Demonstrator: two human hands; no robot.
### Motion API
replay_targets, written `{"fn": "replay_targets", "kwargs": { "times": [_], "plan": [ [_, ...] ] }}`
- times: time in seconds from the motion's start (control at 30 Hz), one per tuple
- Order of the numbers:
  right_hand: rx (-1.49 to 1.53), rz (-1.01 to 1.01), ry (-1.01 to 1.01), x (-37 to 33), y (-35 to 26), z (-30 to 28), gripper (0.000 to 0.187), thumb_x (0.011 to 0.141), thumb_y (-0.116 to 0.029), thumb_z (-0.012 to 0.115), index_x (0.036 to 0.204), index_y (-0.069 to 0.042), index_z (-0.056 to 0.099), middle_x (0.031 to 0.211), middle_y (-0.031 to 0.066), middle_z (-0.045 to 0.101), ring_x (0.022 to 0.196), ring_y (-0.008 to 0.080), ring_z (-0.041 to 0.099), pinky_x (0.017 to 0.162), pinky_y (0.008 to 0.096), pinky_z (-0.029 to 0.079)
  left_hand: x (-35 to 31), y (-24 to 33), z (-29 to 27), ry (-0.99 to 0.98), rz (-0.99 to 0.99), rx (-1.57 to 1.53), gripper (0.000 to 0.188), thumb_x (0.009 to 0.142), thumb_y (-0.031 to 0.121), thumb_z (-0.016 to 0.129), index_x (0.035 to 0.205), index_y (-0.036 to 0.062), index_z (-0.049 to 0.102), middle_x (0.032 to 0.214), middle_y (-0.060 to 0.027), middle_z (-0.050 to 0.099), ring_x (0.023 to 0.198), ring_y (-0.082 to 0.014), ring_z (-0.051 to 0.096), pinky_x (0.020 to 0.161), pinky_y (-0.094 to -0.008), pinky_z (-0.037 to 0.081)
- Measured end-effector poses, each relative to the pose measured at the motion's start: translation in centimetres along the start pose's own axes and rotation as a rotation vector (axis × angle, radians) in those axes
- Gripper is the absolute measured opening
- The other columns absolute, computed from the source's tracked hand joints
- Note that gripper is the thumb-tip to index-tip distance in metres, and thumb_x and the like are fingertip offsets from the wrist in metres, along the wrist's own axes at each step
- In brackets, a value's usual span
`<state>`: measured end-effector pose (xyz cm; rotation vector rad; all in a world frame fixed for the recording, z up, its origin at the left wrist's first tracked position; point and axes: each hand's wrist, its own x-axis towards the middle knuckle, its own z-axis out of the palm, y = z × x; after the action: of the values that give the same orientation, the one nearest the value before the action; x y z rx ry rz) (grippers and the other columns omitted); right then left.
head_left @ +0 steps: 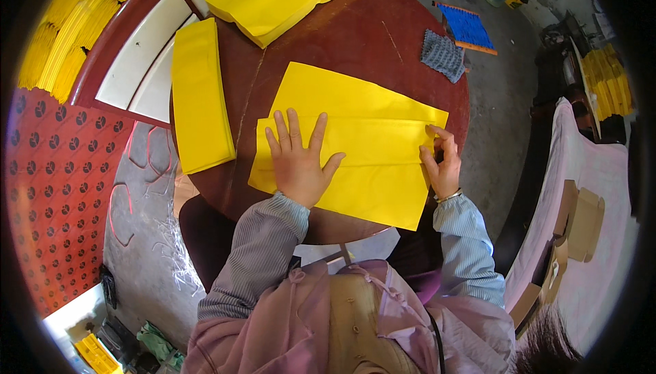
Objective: The person folds yellow cloths on a round wooden table, aligning edges and pressing creases. They stack the folded cloths and repeat the process with additional cloths.
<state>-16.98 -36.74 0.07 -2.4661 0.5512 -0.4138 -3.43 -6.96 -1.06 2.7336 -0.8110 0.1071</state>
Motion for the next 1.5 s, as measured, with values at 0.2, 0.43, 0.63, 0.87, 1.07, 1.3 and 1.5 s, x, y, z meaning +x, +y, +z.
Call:
{"fn": "replay_targets", "kwargs": {
  "times": [0.2, 0.43, 0.63, 0.87, 1.07, 1.3, 1.5],
  "plan": [
    [-0.442, -0.385, 0.208, -0.6, -8.5, 0.4, 0.052, 0.092, -0.021, 0.074, 0.143, -0.015, 0.065, 0.144, 0.0137, 0.061, 0.128, 0.0344, 0.056, 0.113, 0.0558, 0.035, 0.0, 0.1, 0.3, -0.020, 0.000, 0.108, 0.081, 0.103, 0.072, 0.048, 0.170, 0.0274, 0.033, 0.174, -0.0326, 0.018, 0.162, -0.0550, 0.010, 0.128, -0.0710, 0.004],
    [-0.439, -0.325, -0.111, -0.5, -10.2, 8.5, 0.062, 0.110, -0.040, 0.052, 0.166, -0.018, 0.040, 0.175, 0.0052, 0.035, 0.163, 0.0226, 0.028, 0.132, 0.0531, 0.016, 1.1, -0.2, 0.4, -0.055, -0.009, 0.153, 0.081, 0.105, 0.075, 0.038, 0.172, 0.0289, 0.028, 0.176, -0.0301, 0.013, 0.163, -0.0541, 0.005, 0.128, -0.0710, 0.000],
    [-0.628, -0.098, -0.047, 0.1, -3.9, 3.7, 0.062, 0.112, -0.037, 0.045, 0.169, -0.016, 0.033, 0.178, 0.0059, 0.028, 0.165, 0.0220, 0.021, 0.134, 0.0537, 0.009, 2.8, -0.6, 0.6, -0.091, 0.012, 0.157, 0.082, 0.106, 0.075, 0.036, 0.172, 0.0294, 0.024, 0.177, -0.0295, 0.009, 0.163, -0.0538, 0.003, 0.128, -0.0711, -0.002],
    [-0.353, -0.434, -0.022, 0.3, -9.5, 5.5, 0.052, 0.102, -0.012, 0.061, 0.154, -0.014, 0.055, 0.163, 0.0103, 0.051, 0.155, 0.0312, 0.041, 0.128, 0.0541, 0.029, 4.0, -0.5, 0.2, -0.095, 0.093, 0.127, 0.077, 0.107, 0.069, 0.041, 0.171, 0.0283, 0.028, 0.179, -0.0222, 0.011, 0.165, -0.0470, 0.003, 0.130, -0.0664, -0.001],
    [-0.062, -0.431, 0.024, 1.0, -10.3, 7.0, 0.029, 0.102, -0.017, 0.069, 0.129, -0.011, 0.075, 0.133, 0.0101, 0.071, 0.125, 0.0308, 0.061, 0.109, 0.0453, 0.046, 2.6, -3.2, -0.4, -0.055, 0.220, -0.307, 0.042, 0.106, 0.030, 0.066, 0.146, 0.0151, 0.062, 0.160, -0.0143, 0.049, 0.155, -0.0336, 0.035, 0.130, -0.0476, 0.027],
    [-0.002, -0.424, 0.142, 0.7, -9.3, 6.8, 0.012, 0.090, -0.018, 0.081, 0.097, -0.008, 0.080, 0.100, 0.0073, 0.075, 0.095, 0.0260, 0.065, 0.085, 0.0422, 0.050, 1.6, -4.4, -0.3, 0.240, 0.249, -0.437, 0.014, 0.092, 0.018, 0.083, 0.093, 0.0063, 0.074, 0.100, -0.0116, 0.069, 0.101, -0.0295, 0.061, 0.091, -0.0451, 0.048],
    [0.006, -0.350, 0.146, 0.7, -9.3, 6.6, 0.012, 0.084, -0.016, 0.085, 0.090, -0.007, 0.079, 0.087, 0.0067, 0.072, 0.084, 0.0260, 0.063, 0.078, 0.0409, 0.049, 2.0, -4.4, -0.5, 0.350, 0.307, -0.352, 0.021, 0.085, 0.014, 0.088, 0.079, 0.0080, 0.068, 0.084, -0.0086, 0.069, 0.080, -0.0287, 0.062, 0.077, -0.0422, 0.044]
  ]
}}
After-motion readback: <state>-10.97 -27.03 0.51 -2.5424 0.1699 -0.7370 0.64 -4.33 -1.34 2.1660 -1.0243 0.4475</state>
